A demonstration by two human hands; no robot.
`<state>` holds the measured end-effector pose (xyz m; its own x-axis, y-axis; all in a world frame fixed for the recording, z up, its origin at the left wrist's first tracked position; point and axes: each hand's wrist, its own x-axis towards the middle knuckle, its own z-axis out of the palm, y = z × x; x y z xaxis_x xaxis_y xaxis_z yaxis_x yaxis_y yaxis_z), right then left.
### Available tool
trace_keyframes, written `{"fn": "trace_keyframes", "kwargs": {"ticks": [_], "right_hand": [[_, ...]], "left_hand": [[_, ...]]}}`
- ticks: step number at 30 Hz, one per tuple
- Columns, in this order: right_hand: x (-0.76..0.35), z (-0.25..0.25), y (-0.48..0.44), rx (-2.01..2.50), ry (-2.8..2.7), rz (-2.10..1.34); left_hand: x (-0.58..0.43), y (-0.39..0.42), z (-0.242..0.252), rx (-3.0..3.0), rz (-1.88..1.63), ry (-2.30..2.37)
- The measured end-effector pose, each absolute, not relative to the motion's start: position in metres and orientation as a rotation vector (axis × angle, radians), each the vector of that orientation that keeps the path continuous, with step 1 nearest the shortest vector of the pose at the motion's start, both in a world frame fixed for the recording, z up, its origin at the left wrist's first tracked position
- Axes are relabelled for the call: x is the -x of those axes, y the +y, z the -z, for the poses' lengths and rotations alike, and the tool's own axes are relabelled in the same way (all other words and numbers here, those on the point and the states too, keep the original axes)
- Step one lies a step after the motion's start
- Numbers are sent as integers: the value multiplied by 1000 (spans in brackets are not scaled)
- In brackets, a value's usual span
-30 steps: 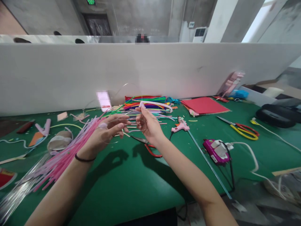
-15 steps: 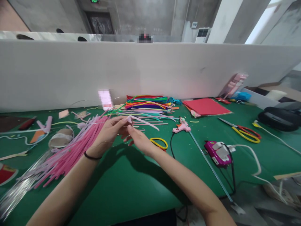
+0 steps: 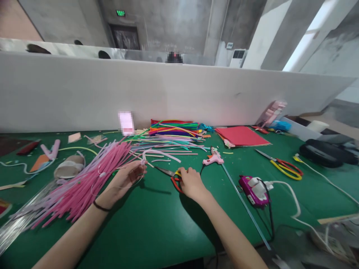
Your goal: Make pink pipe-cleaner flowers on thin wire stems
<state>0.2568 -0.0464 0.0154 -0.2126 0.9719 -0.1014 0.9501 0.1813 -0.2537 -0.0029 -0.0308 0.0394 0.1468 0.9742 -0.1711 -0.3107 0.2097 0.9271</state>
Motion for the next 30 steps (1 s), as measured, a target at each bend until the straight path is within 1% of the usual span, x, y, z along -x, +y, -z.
{"fn": "trace_keyframes", "kwargs": {"ticks": [6, 13, 20, 23, 25, 28, 30], "right_hand": [[-255, -19, -44, 1800, -2367, -430], [-265, -6, -37, 1624, -2076, -534], [-256, -6, -41, 1388, -1956, -468], [-247, -5, -48, 1384, -1772, -674], [-240, -2, -52, 1294, -1603, -980], [-229, 3, -56, 952, -1337, -1441], [-226, 3, -59, 759, -1296, -1586]], "left_hand": [[6, -33, -39, -942, -1148, 1000], [9, -32, -38, -944, -1192, 1037], [8, -35, -40, -952, -1223, 975], [6, -36, -38, -957, -1223, 952], [5, -37, -37, -970, -1220, 956], [4, -37, -36, -996, -1221, 968], [4, -38, -37, -1011, -1222, 971]]}}
